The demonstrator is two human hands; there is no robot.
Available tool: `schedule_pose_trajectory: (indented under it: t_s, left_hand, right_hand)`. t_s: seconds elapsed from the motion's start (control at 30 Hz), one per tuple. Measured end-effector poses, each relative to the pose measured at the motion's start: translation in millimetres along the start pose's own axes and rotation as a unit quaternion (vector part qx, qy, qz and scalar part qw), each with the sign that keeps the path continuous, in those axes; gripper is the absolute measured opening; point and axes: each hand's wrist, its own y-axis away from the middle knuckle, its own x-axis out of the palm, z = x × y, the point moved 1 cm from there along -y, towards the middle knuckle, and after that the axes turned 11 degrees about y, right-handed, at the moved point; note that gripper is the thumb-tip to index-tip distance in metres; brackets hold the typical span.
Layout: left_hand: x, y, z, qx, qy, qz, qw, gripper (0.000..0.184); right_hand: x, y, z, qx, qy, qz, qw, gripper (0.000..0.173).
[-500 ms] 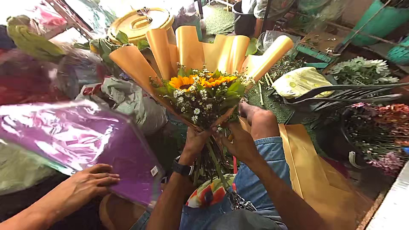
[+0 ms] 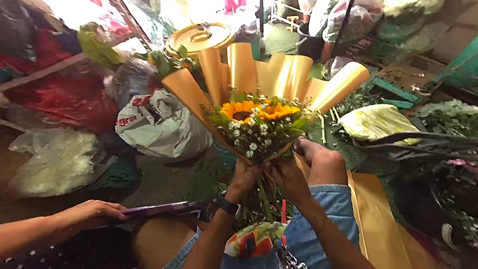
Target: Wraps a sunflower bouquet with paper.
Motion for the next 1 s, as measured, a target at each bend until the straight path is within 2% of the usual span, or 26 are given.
schedule_pose_trajectory:
  t_s: [0.03,0.07,0.1,0.13,0.17,0.2,0.23,0.27,0.3,0.33,0.4,0.47,0.6,0.67,0.7,0.77,0.8,0.87,0.93,1.0]
  left_hand:
    - [-1,1,0,0.0,0.0,0.003,1.0,0.067]
    - [-2,1,1,0.0,-0.006,0.008,1.0,0.064]
    - [-5,1,2,-0.002,-0.013,0.017,1.0,0.061]
    - [-7,1,4,-0.003,-0.014,0.025,1.0,0.058]
    - [-8,1,4,-0.006,-0.014,0.026,1.0,0.056]
    - [-10,1,3,-0.01,-0.013,0.022,1.0,0.056]
    - [-10,0,2,-0.014,-0.016,0.014,1.0,0.056]
    - [-12,0,1,-0.019,-0.02,0.008,1.0,0.058]
    - [-13,0,2,-0.017,-0.018,0.002,1.0,0.059]
    - [-14,-1,3,-0.013,-0.01,0.0,1.0,0.06]
    - [-14,-1,3,-0.009,0.011,-0.002,1.0,0.059]
    - [-14,-2,3,-0.004,0.028,-0.003,1.0,0.062]
    - [-16,0,9,-0.01,0.033,-0.018,0.999,0.064]
    - [-17,2,10,-0.018,0.029,-0.025,0.999,0.061]
    - [-16,1,9,-0.021,0.02,-0.022,0.999,0.062]
    - [-17,0,10,-0.022,0.007,-0.013,1.0,0.067]
    - [-18,-1,13,-0.023,-0.001,-0.014,1.0,0.071]
    - [-23,-1,18,-0.013,-0.014,-0.009,1.0,0.074]
    - [-26,-1,18,-0.003,-0.024,-0.007,1.0,0.072]
    - [-28,-1,19,-0.002,-0.026,-0.011,1.0,0.069]
  right_hand:
    - [-3,-3,8,0.072,-0.055,0.036,0.995,0.026]
    - [-7,-7,14,0.17,-0.142,0.087,0.971,0.021]
    - [-10,-12,17,0.283,-0.266,0.138,0.911,0.018]
    - [-8,-15,16,0.375,-0.401,0.167,0.819,0.019]
    - [-6,-15,13,0.419,-0.492,0.193,0.739,0.021]
    - [-5,-14,11,0.424,-0.515,0.206,0.716,0.021]
    - [-5,-13,10,0.398,-0.479,0.205,0.755,0.019]
    - [-6,-11,11,0.351,-0.4,0.195,0.824,0.019]
    - [-7,-8,12,0.29,-0.302,0.178,0.89,0.026]
    - [-7,-4,13,0.228,-0.212,0.146,0.939,0.034]
    - [-1,3,11,0.114,-0.09,0.061,0.988,0.029]
    - [3,7,8,0.045,-0.033,0.022,0.998,0.025]
    - [8,15,5,-0.017,0.025,0.02,0.999,0.027]
    - [6,13,8,0.023,-0.029,0.047,0.998,0.028]
    - [3,8,10,0.084,-0.104,0.071,0.989,0.028]
    - [7,-4,8,0.223,-0.254,0.088,0.937,0.021]
    - [12,-8,5,0.268,-0.285,0.087,0.916,0.019]
    - [15,-9,1,0.264,-0.212,0.138,0.931,0.021]
    - [10,-6,3,0.199,-0.146,0.175,0.953,0.027]
    - [11,-6,1,0.2,-0.228,0.184,0.935,0.027]
